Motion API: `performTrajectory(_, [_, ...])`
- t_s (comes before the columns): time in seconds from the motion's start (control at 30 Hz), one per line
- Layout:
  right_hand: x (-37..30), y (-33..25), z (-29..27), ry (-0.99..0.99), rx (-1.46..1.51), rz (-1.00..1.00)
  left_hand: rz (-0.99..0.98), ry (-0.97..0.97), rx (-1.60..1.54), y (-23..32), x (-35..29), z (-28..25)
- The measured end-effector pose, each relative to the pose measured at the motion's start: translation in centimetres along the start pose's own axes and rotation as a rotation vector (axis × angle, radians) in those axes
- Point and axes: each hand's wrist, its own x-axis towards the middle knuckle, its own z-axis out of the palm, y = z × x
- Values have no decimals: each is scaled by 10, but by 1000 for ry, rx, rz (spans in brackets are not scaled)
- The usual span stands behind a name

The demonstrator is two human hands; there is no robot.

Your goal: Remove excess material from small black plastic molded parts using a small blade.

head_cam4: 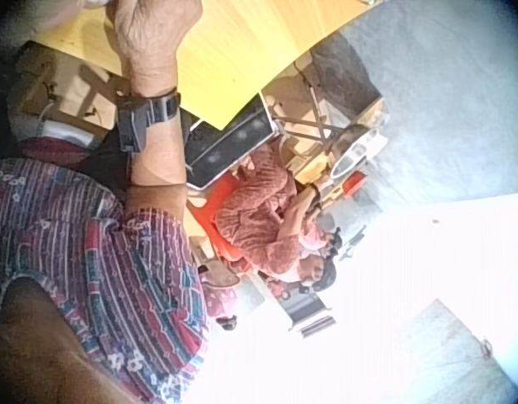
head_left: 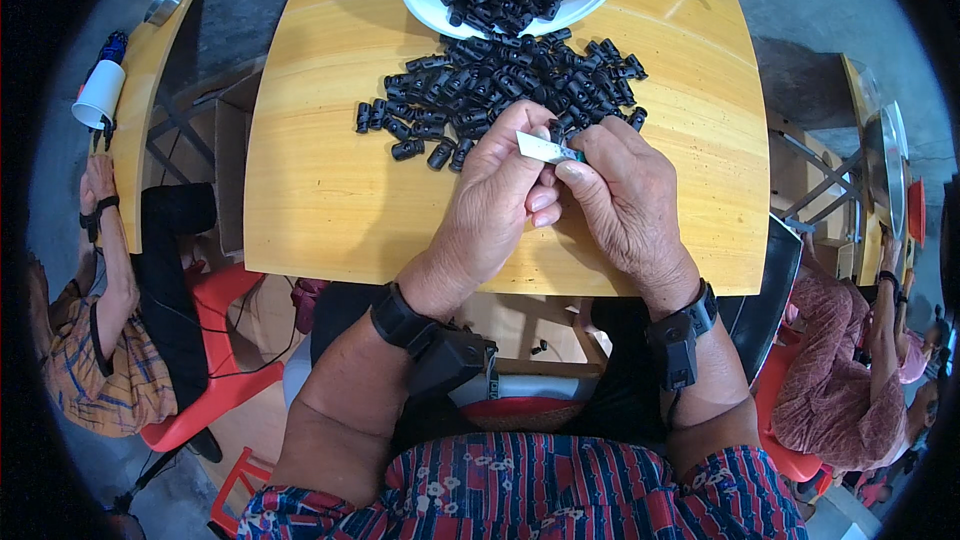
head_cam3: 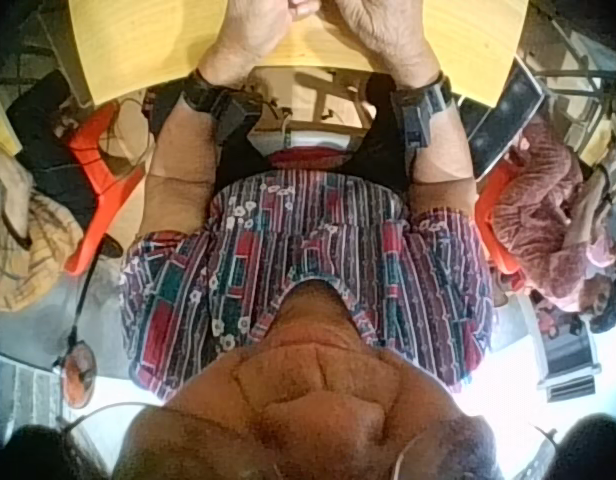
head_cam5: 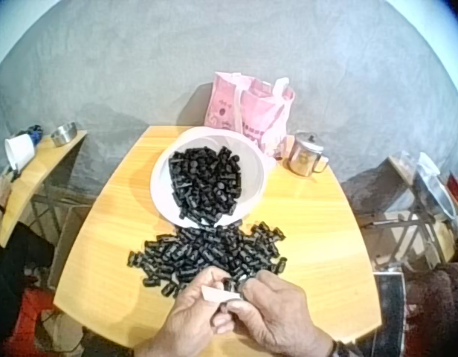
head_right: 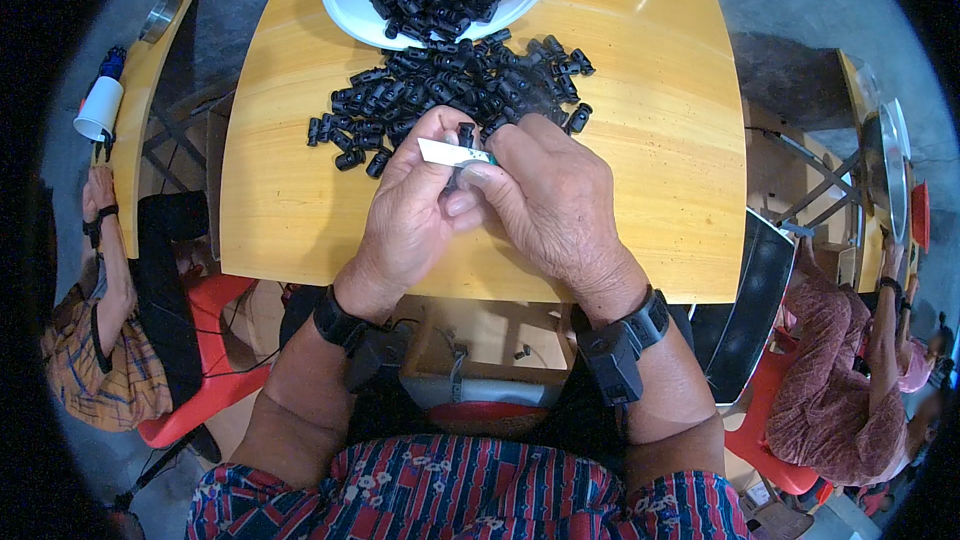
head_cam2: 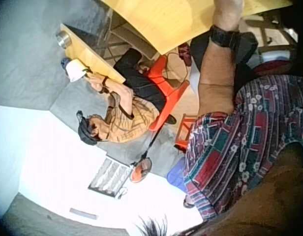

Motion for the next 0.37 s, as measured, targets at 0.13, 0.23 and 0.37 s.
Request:
performTrajectory(0.13, [0,1,0,-4,4,-15,-2,2,3,0,1,0])
performTrajectory(0.23, [0,3,1,-9,14,-14,5,-12,9,-1,0,-1])
performTrajectory(0.37, [-1,5,3,-16,31,-14,-3,-37,-1,1,-1,-3])
